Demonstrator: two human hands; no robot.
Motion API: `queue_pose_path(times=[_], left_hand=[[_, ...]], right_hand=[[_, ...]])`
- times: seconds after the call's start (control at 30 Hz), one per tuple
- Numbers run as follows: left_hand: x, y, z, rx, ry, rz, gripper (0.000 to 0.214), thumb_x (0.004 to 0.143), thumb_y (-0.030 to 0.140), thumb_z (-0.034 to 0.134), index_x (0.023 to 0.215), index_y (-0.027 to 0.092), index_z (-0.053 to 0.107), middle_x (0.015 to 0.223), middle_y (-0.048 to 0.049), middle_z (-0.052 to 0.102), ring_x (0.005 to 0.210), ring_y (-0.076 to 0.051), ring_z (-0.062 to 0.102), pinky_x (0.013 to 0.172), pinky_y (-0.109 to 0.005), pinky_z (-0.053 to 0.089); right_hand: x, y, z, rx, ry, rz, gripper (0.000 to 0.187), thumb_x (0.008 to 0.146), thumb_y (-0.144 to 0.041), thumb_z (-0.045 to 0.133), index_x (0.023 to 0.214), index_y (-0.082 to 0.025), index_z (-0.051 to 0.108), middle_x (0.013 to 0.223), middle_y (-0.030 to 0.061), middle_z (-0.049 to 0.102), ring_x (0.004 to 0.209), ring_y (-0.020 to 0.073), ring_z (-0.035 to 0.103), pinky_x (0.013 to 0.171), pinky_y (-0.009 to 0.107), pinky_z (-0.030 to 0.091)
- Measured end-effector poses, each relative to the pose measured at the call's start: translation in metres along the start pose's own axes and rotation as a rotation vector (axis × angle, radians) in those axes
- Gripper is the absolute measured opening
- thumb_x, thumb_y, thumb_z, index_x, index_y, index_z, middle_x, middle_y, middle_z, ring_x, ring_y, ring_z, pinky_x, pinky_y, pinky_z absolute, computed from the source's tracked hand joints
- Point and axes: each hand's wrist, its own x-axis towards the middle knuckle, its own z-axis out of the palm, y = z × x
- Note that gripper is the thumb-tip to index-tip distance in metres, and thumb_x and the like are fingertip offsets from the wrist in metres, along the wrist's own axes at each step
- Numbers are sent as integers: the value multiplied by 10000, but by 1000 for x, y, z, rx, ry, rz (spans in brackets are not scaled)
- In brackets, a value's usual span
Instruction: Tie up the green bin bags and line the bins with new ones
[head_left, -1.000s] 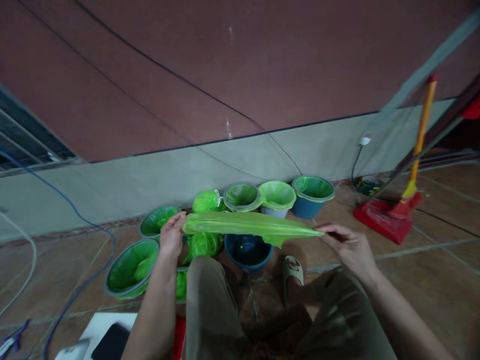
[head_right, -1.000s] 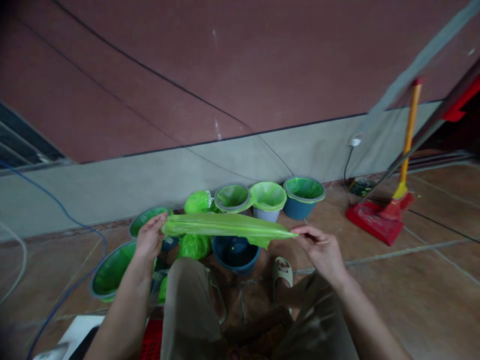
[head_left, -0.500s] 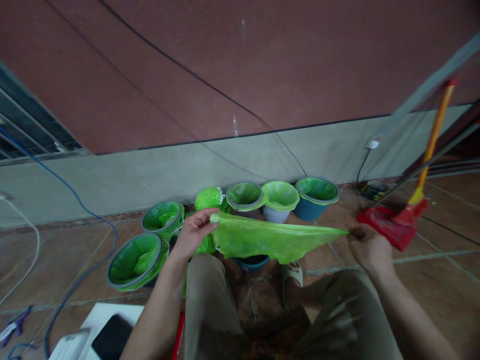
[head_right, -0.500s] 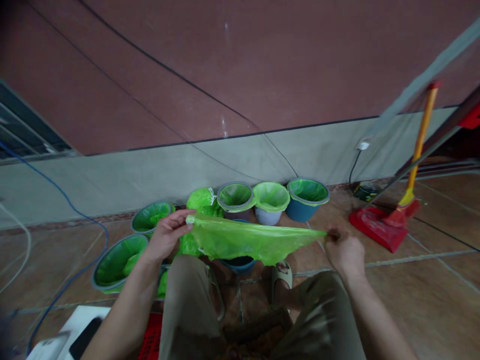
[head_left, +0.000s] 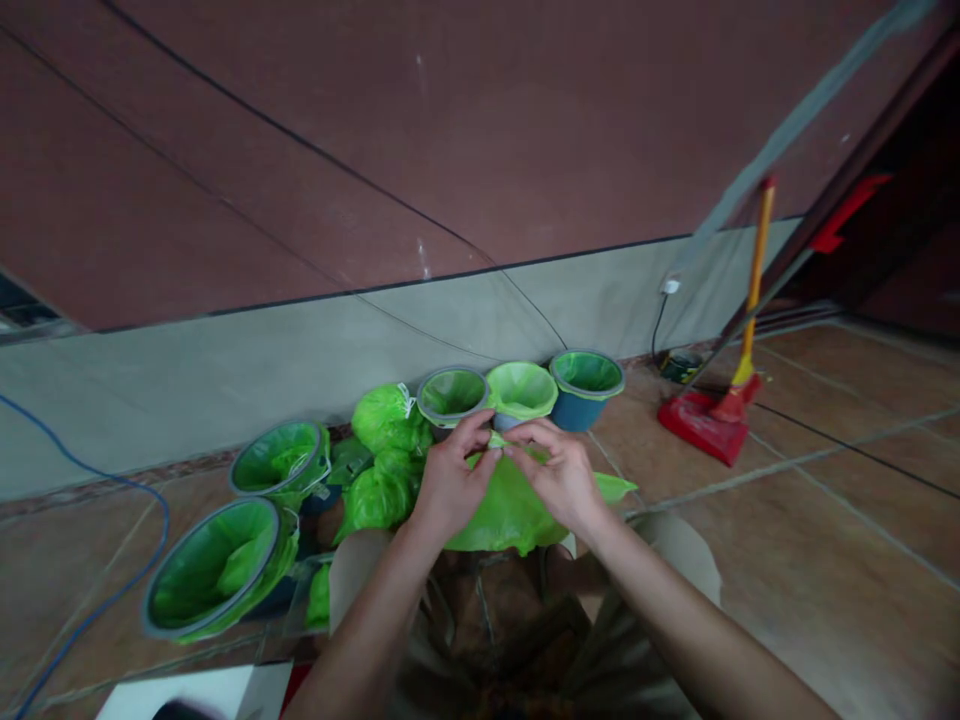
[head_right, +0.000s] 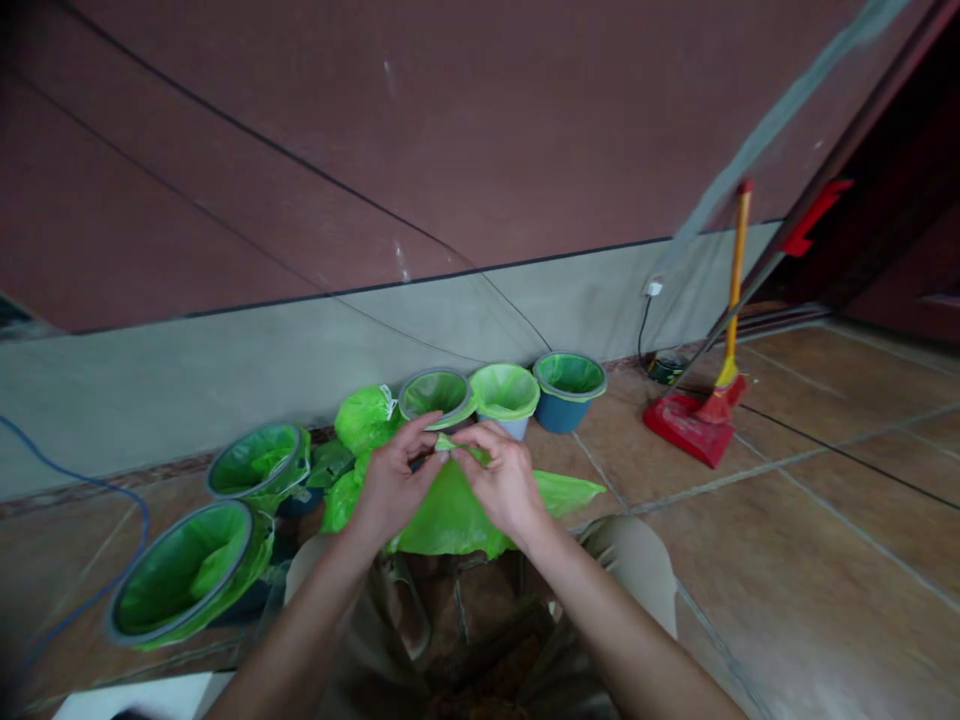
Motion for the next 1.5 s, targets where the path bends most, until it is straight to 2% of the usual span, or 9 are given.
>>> queue_pose_path(times=[0.23,0.37,0.6,0.77,1.0,1.17,1.3,1.4,1.5], left_hand=[[7,-10,15,14,-40,-18,459,852,202,594,1310,206,562,940,-22,721,864,-146,675,850,-274,516],[7,-14,19,31,-64,-35,278,846,238,599,1110,193,674,956,-43,732,830,-164,668,789,-273,517],[8,-16,23,69,-58,-34,161,846,212,556,940,188,685,848,-31,721,766,-162,652,718,-261,489],[12,-14,26,139,-42,-47,167,859,245,547,934,185,683,827,-31,709,737,-161,641,705,-260,473],[9,-26,32,126,-152,-38,184,848,216,544,976,176,670,748,-6,665,658,-144,591,622,-237,436],[-11,-54,22,120,-143,-147,474,816,173,558,1290,179,567,865,-34,715,778,-179,658,717,-276,502],[-31,-73,5,246,-159,-150,397,813,137,529,1189,201,638,898,-46,728,820,-192,672,764,-300,517],[-42,-82,-7,426,-182,-146,366,835,108,472,1135,206,658,877,-46,731,776,-184,678,743,-297,518],[-45,-86,-17,608,-118,-63,327,858,106,435,1064,205,669,871,-52,731,781,-187,681,775,-321,524]], right_hand=[[-5,12,-10,-52,39,-90,130,896,-214,586,852,-227,708,838,26,683,788,160,650,734,279,508],[-6,15,-13,-90,12,-37,156,916,-245,561,877,-229,711,818,29,683,768,167,651,721,284,513],[-2,15,-16,-50,-98,-59,230,927,-281,549,1101,-257,698,1001,66,674,957,199,648,862,346,527],[2,17,-13,-91,-34,-80,137,913,-256,575,897,-243,710,1001,66,653,958,204,627,855,354,515],[13,9,-23,-201,-17,-121,153,957,-250,472,874,-224,597,968,63,644,979,211,587,872,361,465],[46,19,-60,-112,229,-40,147,927,-343,518,873,-220,577,836,16,619,807,175,584,763,312,459],[74,36,-99,-31,524,-22,220,849,-431,598,846,-212,576,762,-7,571,709,144,539,686,279,448],[86,48,-122,-31,629,-11,242,817,-447,623,828,-208,584,763,-7,562,703,139,529,692,287,453],[92,61,-136,-4,699,-5,236,801,-431,643,811,-201,593,755,-11,558,700,133,530,686,279,458]])
